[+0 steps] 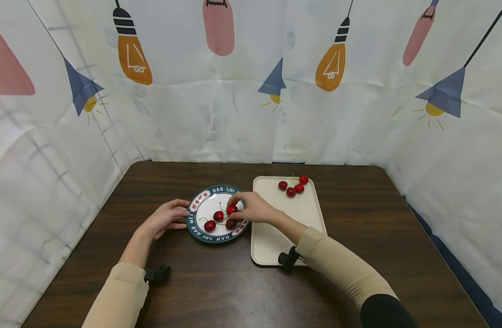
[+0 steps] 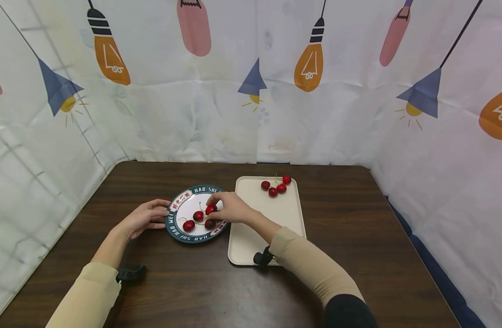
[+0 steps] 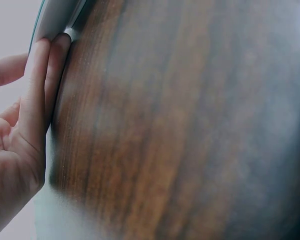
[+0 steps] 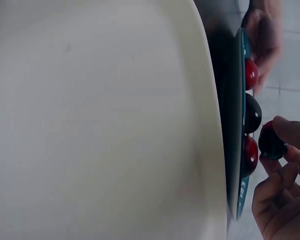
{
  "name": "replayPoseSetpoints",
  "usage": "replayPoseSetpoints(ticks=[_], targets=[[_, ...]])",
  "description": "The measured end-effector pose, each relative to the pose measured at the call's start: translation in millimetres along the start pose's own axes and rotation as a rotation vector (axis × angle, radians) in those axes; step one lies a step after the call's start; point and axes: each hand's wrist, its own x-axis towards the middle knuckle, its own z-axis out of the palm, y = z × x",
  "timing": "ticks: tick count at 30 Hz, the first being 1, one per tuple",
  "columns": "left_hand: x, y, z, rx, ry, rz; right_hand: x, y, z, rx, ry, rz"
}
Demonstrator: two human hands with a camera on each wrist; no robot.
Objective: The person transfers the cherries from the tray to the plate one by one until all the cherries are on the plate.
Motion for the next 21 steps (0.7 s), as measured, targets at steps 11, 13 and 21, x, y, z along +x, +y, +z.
replayPoseSetpoints(ticks=[11,13,21], targets=[[0.3,0.0,-0.7,0.002,0.018,-0.011,1.0,-0.4,1.2,-0.007,-0.001,-0.003],[0.2,-0.1,-0.9,-0.001,0.02,-0.011,0.4,-0.6,0.0,-0.001,-0.004,-0.003],[-0.6,0.6,-0.1,-0.002,0.024,-0.013,-5.7,5.0,-5.2,-0.011,-0.001,0.007]])
